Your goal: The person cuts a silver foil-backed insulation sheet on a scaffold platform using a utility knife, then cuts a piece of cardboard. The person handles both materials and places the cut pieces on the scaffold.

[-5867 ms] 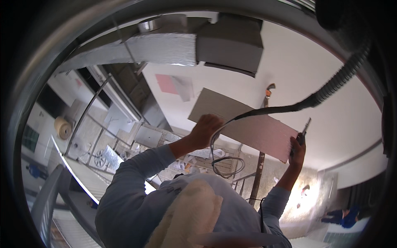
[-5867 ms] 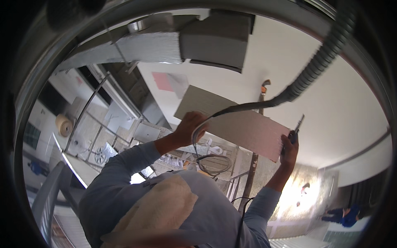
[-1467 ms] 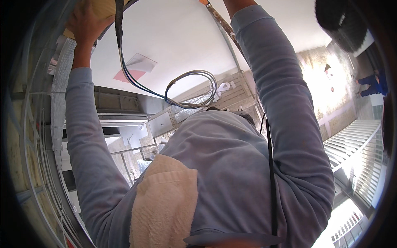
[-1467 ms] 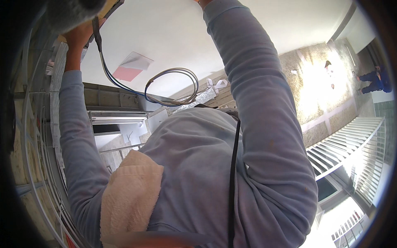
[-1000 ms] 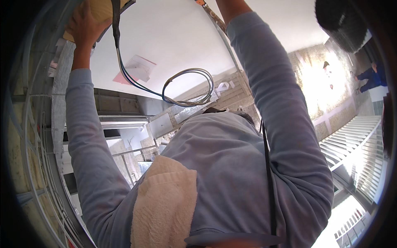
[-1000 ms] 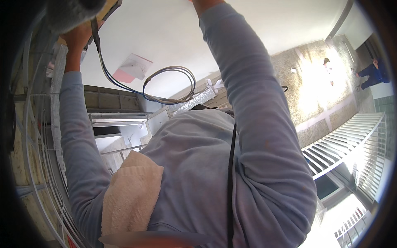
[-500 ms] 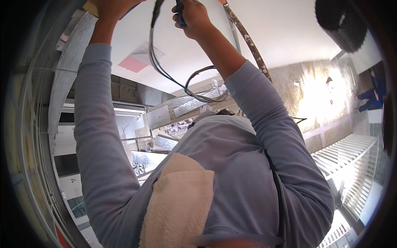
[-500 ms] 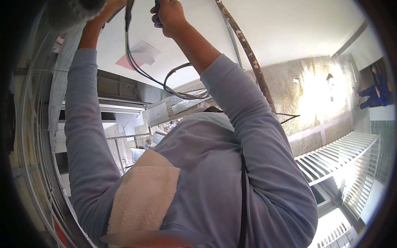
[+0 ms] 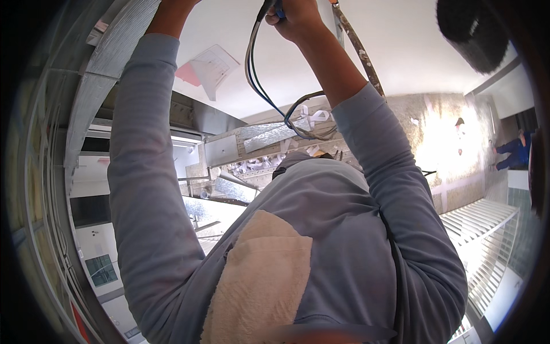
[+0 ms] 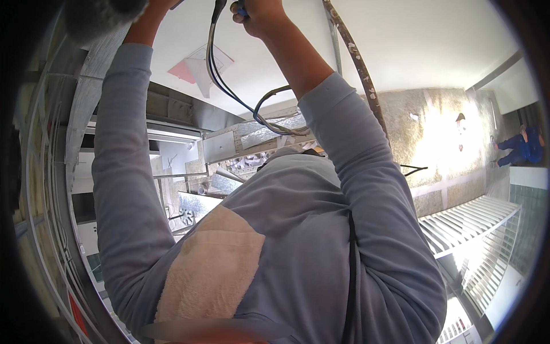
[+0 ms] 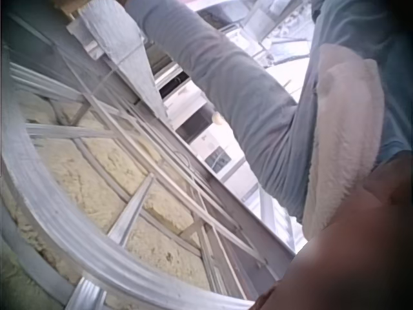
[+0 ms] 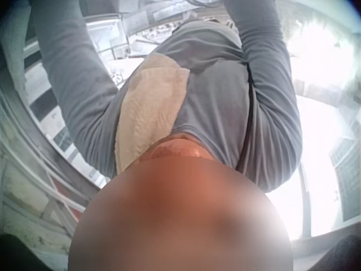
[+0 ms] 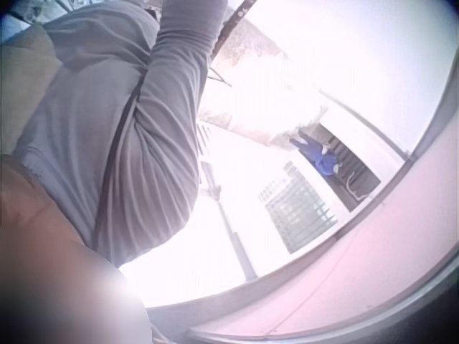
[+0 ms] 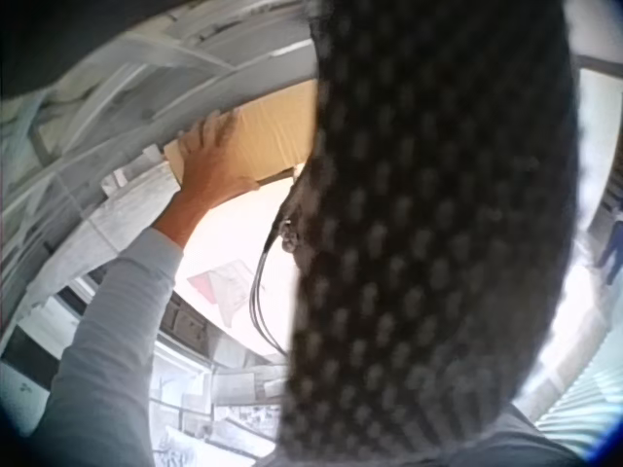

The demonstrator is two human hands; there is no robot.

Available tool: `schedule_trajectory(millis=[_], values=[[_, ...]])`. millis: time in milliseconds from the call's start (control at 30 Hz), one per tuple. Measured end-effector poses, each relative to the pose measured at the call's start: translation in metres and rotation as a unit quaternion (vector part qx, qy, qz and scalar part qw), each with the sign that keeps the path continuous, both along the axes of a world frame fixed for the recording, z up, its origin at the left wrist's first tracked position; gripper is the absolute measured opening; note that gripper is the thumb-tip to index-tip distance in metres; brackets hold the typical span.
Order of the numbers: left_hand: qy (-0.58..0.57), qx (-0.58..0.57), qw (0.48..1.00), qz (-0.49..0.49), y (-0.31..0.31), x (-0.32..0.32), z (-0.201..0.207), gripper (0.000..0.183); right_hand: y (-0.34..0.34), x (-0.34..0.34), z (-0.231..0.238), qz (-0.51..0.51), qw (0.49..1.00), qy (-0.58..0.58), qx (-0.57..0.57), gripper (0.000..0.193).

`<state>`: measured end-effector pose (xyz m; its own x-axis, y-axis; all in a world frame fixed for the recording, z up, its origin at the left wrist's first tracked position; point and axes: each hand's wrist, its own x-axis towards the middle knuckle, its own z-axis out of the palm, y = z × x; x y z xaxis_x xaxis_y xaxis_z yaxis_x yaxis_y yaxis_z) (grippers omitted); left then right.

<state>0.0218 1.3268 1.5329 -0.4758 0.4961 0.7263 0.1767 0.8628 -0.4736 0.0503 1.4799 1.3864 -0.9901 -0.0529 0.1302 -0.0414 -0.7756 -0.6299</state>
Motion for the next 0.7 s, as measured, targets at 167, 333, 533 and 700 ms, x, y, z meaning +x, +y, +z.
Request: schedule_trajectory(millis=[167, 333, 533, 700], values=[[0.005, -0.005, 1.0, 0.007, 0.001, -0.001, 0.0, 0.136, 0.003, 0.004, 0.001, 0.013, 1.0, -0.003, -0.012, 0.031], [-0.007, 0.004, 1.0, 0.007, 0.003, 0.002, 0.001, 0.137, 0.008, 0.009, 0.002, 0.026, 0.999, -0.007, -0.028, 0.029], [0.007, -0.006, 1.0, -0.003, 0.003, 0.006, 0.003, 0.136, 0.013, 0.015, 0.005, 0.042, 0.998, -0.01, -0.055, 0.027], [-0.003, -0.017, 1.0, -0.004, 0.006, 0.009, 0.004, 0.135, 0.015, 0.017, 0.009, 0.055, 0.996, -0.011, -0.075, 0.025]])
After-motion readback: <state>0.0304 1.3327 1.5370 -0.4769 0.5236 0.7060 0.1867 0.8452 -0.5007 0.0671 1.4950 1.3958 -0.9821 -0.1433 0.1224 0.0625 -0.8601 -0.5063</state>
